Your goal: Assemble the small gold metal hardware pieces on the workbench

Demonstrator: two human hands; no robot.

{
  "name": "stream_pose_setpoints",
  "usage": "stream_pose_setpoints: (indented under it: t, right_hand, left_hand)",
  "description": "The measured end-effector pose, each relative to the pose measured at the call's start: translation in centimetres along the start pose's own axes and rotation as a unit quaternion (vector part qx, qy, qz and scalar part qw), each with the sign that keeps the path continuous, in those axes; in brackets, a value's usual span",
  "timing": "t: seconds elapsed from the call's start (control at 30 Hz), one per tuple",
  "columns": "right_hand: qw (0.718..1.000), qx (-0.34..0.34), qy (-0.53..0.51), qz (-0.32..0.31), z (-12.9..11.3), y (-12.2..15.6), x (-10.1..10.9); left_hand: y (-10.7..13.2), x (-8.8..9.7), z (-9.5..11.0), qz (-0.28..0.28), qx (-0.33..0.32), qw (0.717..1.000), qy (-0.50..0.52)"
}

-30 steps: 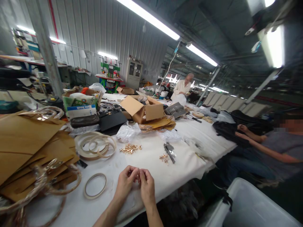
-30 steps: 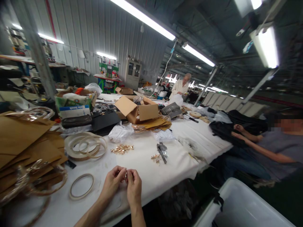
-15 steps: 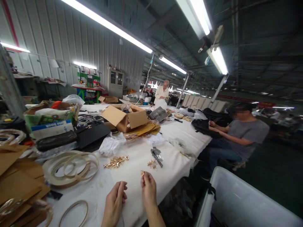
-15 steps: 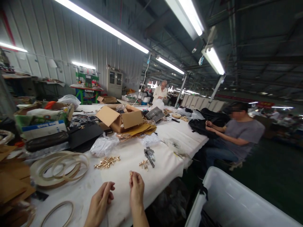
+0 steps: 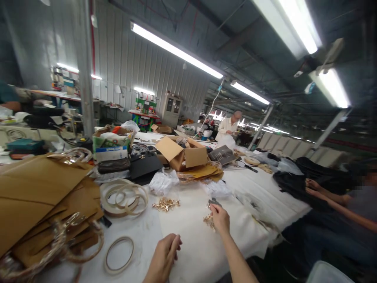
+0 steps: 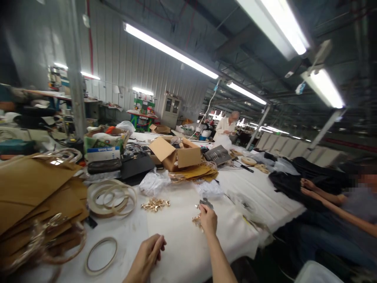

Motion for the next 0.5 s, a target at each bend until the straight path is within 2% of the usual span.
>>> stream_pose_setpoints:
  t: [0.2,0.37,0.5]
  right_hand:
    - [0.994,0.047,0.083,-0.049,-0.3,-1.0,-1.9]
    - [0.994,0.054,0.098,-0.008,-0.9,-1.1,-1.2]
    - [0.996,0.023,0.086,0.022,-1.3,0.6,-0.5]
  left_hand:
    - [0.0,-0.2,0.0,-0.002,-0.017,1.0,-0.021]
    - [0.1,-0.1,0.3,-0.009,-0.02,0.999,-0.025]
    - [0.5,0.2,0.7,-0.011,-0.027,0.998,-0.05]
Point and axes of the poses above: each hand's wrist, its own y-axis away from the middle knuckle, its own x-axis out of the back of the hand, z = x × y, the point moved 8 cm from there along -y, towards the middle knuckle, and after that the axes turned 4 degrees about -x, right-handed, at the moved point
